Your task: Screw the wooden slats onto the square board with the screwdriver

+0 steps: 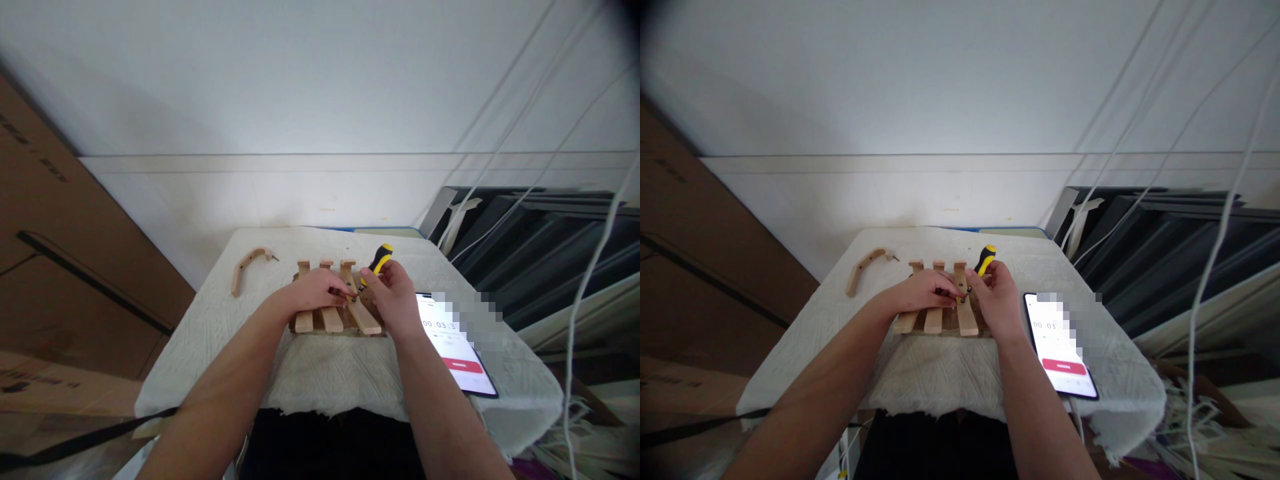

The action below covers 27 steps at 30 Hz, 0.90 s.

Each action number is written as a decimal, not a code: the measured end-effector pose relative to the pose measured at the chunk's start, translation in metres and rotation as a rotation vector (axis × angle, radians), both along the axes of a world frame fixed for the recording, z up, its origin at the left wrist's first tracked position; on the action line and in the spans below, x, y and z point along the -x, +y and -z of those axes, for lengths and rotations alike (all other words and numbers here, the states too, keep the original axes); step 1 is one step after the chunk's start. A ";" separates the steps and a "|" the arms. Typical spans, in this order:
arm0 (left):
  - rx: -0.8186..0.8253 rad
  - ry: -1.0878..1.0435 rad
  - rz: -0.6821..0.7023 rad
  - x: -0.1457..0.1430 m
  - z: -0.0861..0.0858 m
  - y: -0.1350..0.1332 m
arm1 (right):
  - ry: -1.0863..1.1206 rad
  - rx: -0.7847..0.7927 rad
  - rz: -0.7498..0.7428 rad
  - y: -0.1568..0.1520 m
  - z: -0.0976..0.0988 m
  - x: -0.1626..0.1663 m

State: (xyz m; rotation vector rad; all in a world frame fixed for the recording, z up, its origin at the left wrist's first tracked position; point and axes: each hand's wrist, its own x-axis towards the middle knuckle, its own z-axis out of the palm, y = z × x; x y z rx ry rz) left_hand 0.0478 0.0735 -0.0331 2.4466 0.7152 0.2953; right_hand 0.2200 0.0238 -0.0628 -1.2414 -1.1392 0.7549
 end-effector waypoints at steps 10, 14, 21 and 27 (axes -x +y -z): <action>0.002 -0.011 0.005 0.000 0.001 0.000 | -0.005 -0.013 0.024 0.004 0.006 -0.001; 0.005 -0.009 0.001 -0.001 0.001 0.000 | 0.184 -0.035 -0.062 0.001 -0.001 0.002; 0.008 -0.010 -0.002 0.000 0.000 -0.001 | 0.126 -0.023 -0.068 0.002 0.001 0.000; 0.017 -0.019 -0.001 0.000 0.000 -0.001 | 0.137 -0.056 -0.042 0.003 0.002 0.002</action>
